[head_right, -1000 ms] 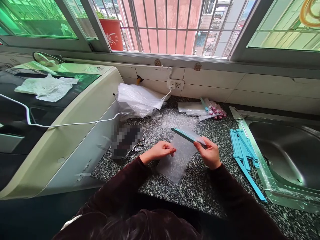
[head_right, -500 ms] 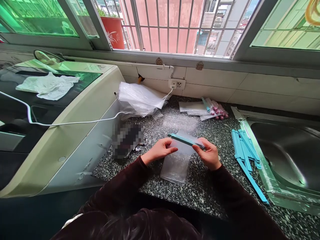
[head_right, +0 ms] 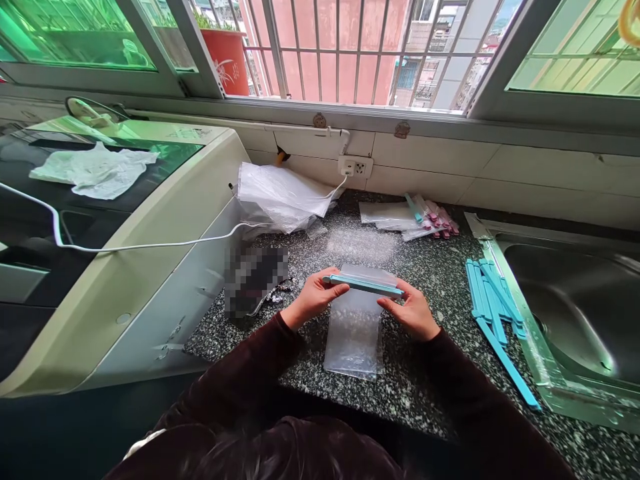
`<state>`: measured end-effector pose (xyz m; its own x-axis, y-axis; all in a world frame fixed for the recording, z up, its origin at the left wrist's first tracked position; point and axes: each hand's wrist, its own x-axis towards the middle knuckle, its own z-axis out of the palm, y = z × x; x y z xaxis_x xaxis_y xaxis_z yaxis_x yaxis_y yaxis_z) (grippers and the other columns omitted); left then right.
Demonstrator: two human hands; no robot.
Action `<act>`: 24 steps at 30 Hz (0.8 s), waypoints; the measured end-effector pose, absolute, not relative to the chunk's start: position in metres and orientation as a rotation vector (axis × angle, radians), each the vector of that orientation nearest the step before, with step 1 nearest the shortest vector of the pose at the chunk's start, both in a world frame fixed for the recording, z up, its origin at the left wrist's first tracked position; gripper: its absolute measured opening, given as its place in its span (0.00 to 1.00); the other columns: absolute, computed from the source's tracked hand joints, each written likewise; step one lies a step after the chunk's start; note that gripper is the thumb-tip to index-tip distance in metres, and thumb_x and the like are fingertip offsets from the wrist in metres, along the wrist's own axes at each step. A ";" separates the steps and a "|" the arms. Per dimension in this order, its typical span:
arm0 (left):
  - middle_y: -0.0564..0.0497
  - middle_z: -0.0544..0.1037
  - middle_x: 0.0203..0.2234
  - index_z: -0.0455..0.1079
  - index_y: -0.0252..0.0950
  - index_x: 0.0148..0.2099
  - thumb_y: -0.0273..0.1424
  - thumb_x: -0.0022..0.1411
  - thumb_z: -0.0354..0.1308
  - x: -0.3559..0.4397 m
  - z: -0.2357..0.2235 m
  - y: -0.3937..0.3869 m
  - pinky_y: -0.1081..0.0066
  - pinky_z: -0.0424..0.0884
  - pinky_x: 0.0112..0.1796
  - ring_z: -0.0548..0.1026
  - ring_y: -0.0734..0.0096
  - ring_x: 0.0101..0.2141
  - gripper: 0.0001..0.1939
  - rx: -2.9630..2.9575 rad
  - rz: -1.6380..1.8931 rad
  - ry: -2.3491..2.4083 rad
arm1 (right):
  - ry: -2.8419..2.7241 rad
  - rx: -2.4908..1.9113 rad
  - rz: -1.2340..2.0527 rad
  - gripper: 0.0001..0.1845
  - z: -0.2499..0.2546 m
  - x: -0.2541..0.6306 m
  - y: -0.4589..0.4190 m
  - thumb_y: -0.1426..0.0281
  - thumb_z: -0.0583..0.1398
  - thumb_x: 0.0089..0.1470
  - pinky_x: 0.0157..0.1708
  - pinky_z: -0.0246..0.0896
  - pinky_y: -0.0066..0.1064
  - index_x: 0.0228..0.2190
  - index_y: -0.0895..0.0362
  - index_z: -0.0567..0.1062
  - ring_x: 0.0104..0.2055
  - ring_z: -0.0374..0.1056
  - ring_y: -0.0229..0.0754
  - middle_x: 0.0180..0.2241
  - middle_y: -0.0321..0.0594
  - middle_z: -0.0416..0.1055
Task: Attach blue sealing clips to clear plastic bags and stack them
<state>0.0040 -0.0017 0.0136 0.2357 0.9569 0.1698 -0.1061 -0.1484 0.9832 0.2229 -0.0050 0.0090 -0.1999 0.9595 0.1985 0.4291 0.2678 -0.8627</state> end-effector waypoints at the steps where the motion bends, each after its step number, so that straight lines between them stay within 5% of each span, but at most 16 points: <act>1: 0.57 0.60 0.20 0.61 0.33 0.22 0.45 0.47 0.62 0.004 0.014 -0.002 0.74 0.55 0.25 0.58 0.80 0.22 0.21 1.365 1.206 0.883 | -1.784 -1.306 0.877 0.28 0.008 0.223 -0.004 0.46 0.61 0.38 0.26 0.63 0.31 0.30 0.58 0.74 0.26 0.66 0.40 0.27 0.41 0.73; 5: 0.57 0.60 0.20 0.61 0.33 0.22 0.45 0.48 0.61 0.003 0.016 -0.002 0.74 0.55 0.25 0.59 0.80 0.23 0.20 1.378 1.293 0.897 | -1.890 -1.373 0.901 0.25 0.008 0.223 -0.004 0.46 0.59 0.41 0.23 0.60 0.30 0.22 0.58 0.73 0.22 0.62 0.37 0.20 0.38 0.69; 24: 0.57 0.59 0.19 0.61 0.34 0.23 0.46 0.49 0.60 0.002 0.011 0.001 0.74 0.54 0.25 0.57 0.79 0.22 0.20 1.360 1.344 0.962 | -2.083 -1.225 0.761 0.17 0.011 0.218 -0.009 0.56 0.56 0.51 0.28 0.63 0.30 0.25 0.56 0.72 0.27 0.67 0.39 0.24 0.39 0.72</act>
<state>0.0015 0.0007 0.0105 0.0824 0.9684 0.2354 -0.0896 -0.2280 0.9695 0.2176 -0.0093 0.0110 -0.3952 0.8953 0.2057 0.5521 0.4104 -0.7258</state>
